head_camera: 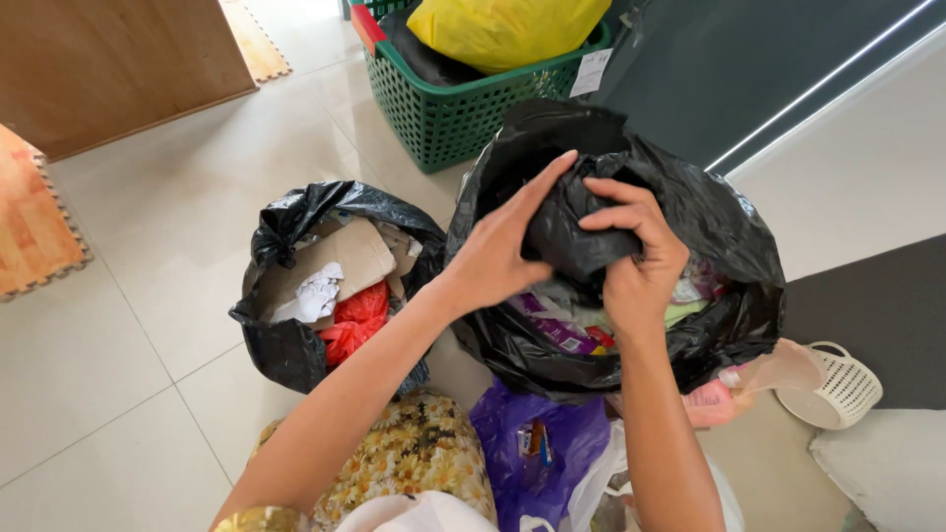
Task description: The person sits on the floor and sorts items between two open black trash bags. They move various items such as a red plastic bag, paper, and small packages from one bag to the other, occasionally pressing down to compact the contents.
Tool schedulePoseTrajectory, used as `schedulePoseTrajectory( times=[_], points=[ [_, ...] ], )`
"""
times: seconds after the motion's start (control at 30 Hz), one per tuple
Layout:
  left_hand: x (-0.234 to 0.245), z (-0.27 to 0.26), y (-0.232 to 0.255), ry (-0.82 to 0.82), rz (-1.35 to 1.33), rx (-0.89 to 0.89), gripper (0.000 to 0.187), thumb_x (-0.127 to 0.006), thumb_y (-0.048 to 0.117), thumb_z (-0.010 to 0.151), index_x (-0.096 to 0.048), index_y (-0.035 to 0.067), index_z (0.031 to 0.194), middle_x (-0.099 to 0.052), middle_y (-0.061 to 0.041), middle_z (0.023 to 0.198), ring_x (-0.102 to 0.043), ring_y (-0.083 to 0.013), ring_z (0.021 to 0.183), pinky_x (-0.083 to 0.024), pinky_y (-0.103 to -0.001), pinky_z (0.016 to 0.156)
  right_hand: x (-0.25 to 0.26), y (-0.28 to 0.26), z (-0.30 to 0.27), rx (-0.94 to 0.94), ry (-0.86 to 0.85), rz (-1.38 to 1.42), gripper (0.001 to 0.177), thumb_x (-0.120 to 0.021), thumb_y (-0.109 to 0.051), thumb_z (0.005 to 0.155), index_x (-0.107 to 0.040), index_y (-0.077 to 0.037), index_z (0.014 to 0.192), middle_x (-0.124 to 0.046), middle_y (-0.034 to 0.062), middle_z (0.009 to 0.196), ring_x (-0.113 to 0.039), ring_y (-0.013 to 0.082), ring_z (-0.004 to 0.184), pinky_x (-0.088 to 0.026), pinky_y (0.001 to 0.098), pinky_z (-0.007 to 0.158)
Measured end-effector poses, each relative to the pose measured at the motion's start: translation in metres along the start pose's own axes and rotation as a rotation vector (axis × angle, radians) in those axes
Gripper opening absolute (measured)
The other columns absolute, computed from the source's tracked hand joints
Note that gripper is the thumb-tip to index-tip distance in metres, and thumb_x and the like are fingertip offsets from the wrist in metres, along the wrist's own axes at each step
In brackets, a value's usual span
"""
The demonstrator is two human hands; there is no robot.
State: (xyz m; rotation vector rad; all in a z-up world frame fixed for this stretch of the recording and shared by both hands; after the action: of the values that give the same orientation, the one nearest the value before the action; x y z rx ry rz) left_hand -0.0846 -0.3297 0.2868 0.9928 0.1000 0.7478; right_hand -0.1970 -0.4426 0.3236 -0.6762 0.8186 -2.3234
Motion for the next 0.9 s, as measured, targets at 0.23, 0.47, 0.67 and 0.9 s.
schedulePoseTrajectory(
  times=[0.23,0.47,0.67,0.9],
  points=[
    [0.012,-0.007,-0.01,0.207,0.049,-0.05,0.069,-0.075,-0.005,0.081,-0.054,0.012,0.145,-0.069,-0.014,0.134,-0.067,-0.0308,0.131,-0.053,-0.036,0.11,-0.014,-0.011,-0.002,0.07,-0.314,0.064,0.053,-0.073,-0.008,0.086,-0.061,-0.009,0.137,-0.019,0.0159,0.171,-0.025,0.0372,0.159,-0.028,0.0467,0.128],
    [0.022,-0.018,-0.011,0.081,-0.612,-0.077,0.089,-0.067,-0.009,0.086,-0.031,0.021,0.162,-0.038,-0.002,0.159,-0.05,-0.0206,0.141,-0.045,-0.031,0.113,-0.038,-0.012,-0.008,0.068,-0.298,-0.118,0.078,-0.081,0.002,0.074,-0.057,-0.011,0.147,-0.045,0.014,0.164,-0.044,0.0333,0.156,-0.035,0.0404,0.13],
    [0.127,-0.127,-0.08,0.103,0.135,0.388,0.066,-0.064,0.017,0.092,-0.042,0.019,0.154,-0.058,-0.011,0.151,-0.056,-0.0259,0.14,-0.049,-0.037,0.102,-0.05,-0.058,0.014,0.166,-0.017,-0.116,0.071,-0.076,0.015,0.083,-0.057,-0.009,0.146,-0.059,0.0124,0.151,-0.055,0.0265,0.144,-0.038,0.0346,0.129],
    [0.173,-0.274,-0.169,0.312,0.539,0.514,0.051,-0.068,0.016,0.085,-0.061,0.011,0.135,-0.05,-0.021,0.149,-0.043,-0.042,0.139,-0.036,-0.049,0.114,-0.109,-0.067,-0.006,0.282,0.221,-0.523,0.056,-0.088,0.004,0.087,-0.062,-0.014,0.133,-0.06,0.0124,0.141,-0.055,0.0299,0.133,-0.041,0.0411,0.119]
  ],
)
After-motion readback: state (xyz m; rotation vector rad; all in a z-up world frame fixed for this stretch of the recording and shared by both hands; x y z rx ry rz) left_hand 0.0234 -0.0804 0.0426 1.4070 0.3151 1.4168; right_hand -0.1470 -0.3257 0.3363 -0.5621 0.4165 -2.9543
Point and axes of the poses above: each hand's wrist, its own z-axis towards the middle knuckle, its own x-axis out of the back of the hand, y = z × x, the point moved 7 cm from there along z, towards the middle knuckle
